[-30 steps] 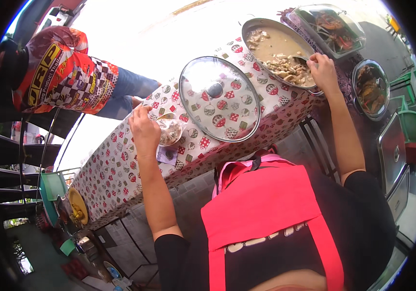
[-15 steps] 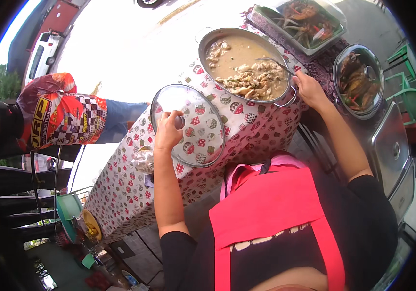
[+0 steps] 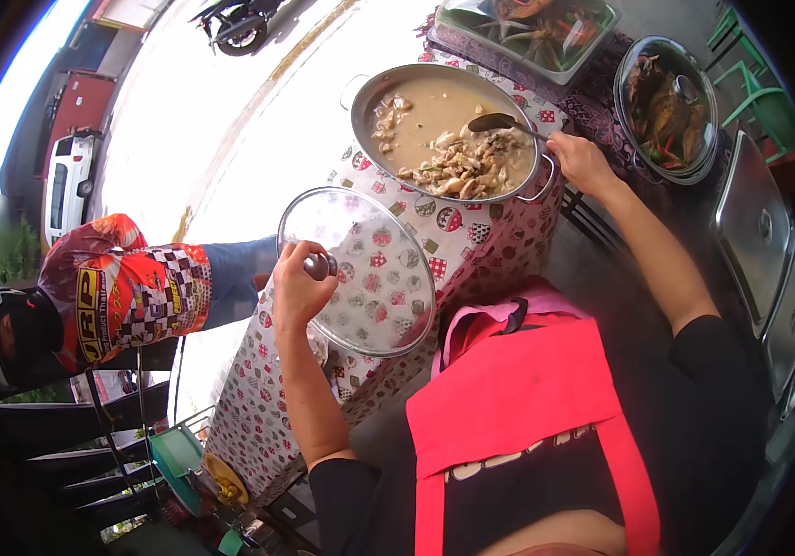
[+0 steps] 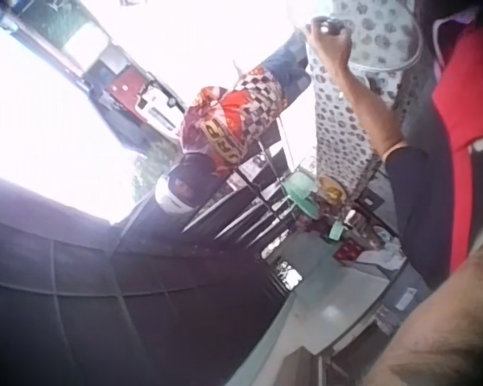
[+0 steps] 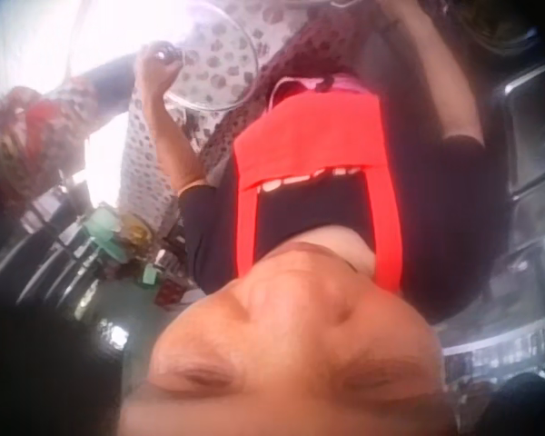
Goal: The person uses a spoon to scoop stew into a plastic bag, ties the bag, and then uses a scoop to transfer rice from a large pot into another bag before handling currency.
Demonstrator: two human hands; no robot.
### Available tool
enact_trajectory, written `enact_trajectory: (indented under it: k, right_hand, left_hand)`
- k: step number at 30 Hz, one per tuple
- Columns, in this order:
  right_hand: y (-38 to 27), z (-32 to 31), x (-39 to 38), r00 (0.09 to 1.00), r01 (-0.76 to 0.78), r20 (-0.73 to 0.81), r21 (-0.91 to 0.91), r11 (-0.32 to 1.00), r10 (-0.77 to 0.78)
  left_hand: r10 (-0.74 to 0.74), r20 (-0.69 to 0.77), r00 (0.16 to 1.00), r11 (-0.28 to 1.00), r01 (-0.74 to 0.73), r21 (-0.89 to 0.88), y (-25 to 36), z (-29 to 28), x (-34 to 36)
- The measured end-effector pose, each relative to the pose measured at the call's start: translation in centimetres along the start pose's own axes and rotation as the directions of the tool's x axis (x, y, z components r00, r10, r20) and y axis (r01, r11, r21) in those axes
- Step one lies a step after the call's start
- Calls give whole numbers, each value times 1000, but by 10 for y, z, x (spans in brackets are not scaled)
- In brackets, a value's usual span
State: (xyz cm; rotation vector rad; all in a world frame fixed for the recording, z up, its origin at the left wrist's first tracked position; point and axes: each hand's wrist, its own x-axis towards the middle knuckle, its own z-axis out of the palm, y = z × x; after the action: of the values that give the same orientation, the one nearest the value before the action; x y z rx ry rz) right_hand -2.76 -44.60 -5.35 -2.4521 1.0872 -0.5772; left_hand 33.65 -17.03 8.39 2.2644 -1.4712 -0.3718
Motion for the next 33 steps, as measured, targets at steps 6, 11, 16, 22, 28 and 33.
enact_trajectory:
  k: [6, 11, 16, 22, 28, 33]
  right_hand:
    - [-36, -47, -5, 805, -519, 436, 846, 123, 402]
    - [-66, -99, -51, 850, -292, 366, 926, -239, 379]
    - [-65, -142, -129, 835, -106, 195, 975, -197, 515]
    - [-58, -192, -244, 616, 95, -57, 996, -2, 786]
    - [-54, -235, -366, 351, 220, -206, 966, 133, 914]
    - [-39, -285, -462, -136, 90, -325, 937, 338, 936]
  left_hand:
    - [225, -57, 973, 966, -231, -117, 50, -12, 50]
    - [374, -78, 924, 923, -379, -61, 100, 34, 124]
    - [424, -13, 906, 906, -424, -11, 106, 76, 180]
    - [531, 58, 846, 847, -531, -16, 102, 102, 202]
    - [581, 135, 802, 808, -589, 20, 119, 118, 205]
    - [481, 195, 855, 875, -483, -39, 82, 130, 228]
